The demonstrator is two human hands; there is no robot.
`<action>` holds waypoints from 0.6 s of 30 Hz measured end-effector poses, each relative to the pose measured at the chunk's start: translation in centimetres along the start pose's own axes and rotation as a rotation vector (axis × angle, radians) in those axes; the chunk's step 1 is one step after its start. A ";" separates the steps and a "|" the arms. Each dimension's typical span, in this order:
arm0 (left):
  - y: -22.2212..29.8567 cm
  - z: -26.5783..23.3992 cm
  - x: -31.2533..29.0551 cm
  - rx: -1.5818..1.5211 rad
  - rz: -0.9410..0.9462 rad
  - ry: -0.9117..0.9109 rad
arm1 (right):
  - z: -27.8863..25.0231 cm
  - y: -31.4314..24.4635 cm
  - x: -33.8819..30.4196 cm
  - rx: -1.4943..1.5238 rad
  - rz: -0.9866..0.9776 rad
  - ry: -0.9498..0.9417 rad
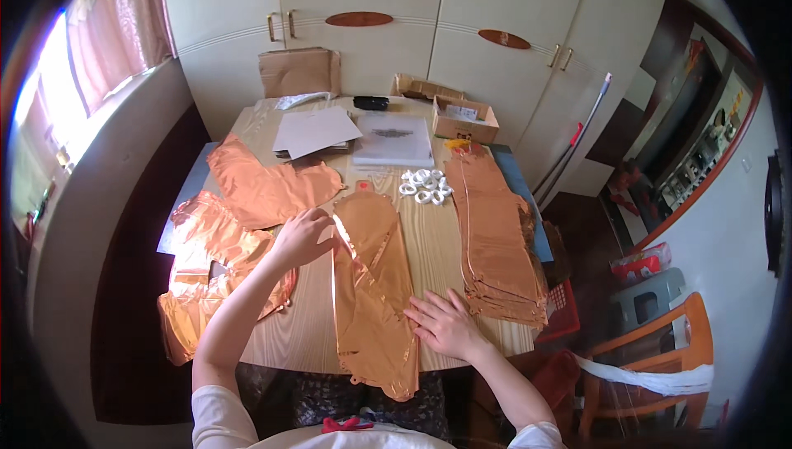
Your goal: Folding and stacking rose-gold foil balloons for packaging.
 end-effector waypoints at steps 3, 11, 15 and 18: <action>-3.8 -0.2 -1.1 0.039 -0.068 0.010 | 0.0 0.1 0.6 0.019 0.006 0.021; -4.9 0.9 0.0 0.079 -0.038 -0.051 | -0.1 0.6 0.5 0.077 0.022 0.037; -8.1 0.9 3.5 0.135 -0.119 -0.042 | -0.3 0.6 0.7 0.100 0.038 0.033; -12.0 2.1 7.6 0.300 -0.132 0.035 | -0.1 0.9 0.6 0.112 0.040 0.035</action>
Point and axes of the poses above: each hand's wrist, its own x-axis towards the middle knuckle, its own z-axis out of the palm, y = z × x, the point moved 10 cm from there along x, towards the middle knuckle, and after that the axes turned 10 degrees about x, right-handed, at the moved point
